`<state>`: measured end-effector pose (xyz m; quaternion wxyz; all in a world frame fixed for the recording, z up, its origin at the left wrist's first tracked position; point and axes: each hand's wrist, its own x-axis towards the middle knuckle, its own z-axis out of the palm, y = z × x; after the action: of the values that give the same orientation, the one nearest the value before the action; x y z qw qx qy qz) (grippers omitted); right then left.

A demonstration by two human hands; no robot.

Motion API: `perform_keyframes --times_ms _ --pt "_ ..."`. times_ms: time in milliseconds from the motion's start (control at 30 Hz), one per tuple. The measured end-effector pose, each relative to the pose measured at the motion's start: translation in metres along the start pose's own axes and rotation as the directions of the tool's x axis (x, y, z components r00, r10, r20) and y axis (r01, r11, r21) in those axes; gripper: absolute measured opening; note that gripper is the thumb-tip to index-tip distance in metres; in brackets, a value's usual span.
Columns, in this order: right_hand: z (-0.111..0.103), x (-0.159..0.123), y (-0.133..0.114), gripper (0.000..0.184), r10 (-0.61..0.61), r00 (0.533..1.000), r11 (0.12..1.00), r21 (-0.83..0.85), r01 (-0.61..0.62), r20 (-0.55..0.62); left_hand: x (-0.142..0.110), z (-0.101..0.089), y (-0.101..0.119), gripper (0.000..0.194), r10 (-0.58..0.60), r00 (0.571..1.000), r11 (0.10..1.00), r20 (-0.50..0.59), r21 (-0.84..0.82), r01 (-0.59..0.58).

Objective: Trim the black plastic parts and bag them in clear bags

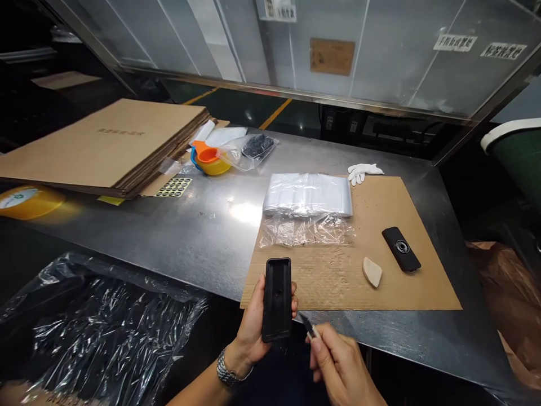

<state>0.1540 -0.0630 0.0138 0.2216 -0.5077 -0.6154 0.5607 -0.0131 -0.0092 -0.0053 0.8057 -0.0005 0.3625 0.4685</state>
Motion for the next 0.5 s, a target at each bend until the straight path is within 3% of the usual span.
perform_keyframes --times_ms 67,200,300,500 --pt "0.005 -0.005 -0.010 0.034 0.068 0.992 0.998 -0.006 -0.067 0.108 -0.001 0.001 0.000 0.055 0.038 0.999 0.999 -0.031 0.017 -0.037" --pt "0.013 -0.006 -0.022 0.040 0.167 0.980 0.983 -0.089 -0.158 0.109 -0.002 0.004 -0.001 0.056 0.102 0.985 0.994 -0.140 0.047 -0.096" --pt "0.017 -0.001 -0.023 0.046 0.188 0.966 0.982 -0.050 -0.181 0.178 -0.003 0.005 -0.001 0.056 0.148 0.971 0.988 -0.185 0.070 -0.137" --pt "0.021 0.004 -0.025 0.047 0.193 0.967 0.981 -0.047 -0.187 0.169 -0.005 0.007 -0.003 0.057 0.210 0.958 0.975 -0.193 0.110 -0.192"
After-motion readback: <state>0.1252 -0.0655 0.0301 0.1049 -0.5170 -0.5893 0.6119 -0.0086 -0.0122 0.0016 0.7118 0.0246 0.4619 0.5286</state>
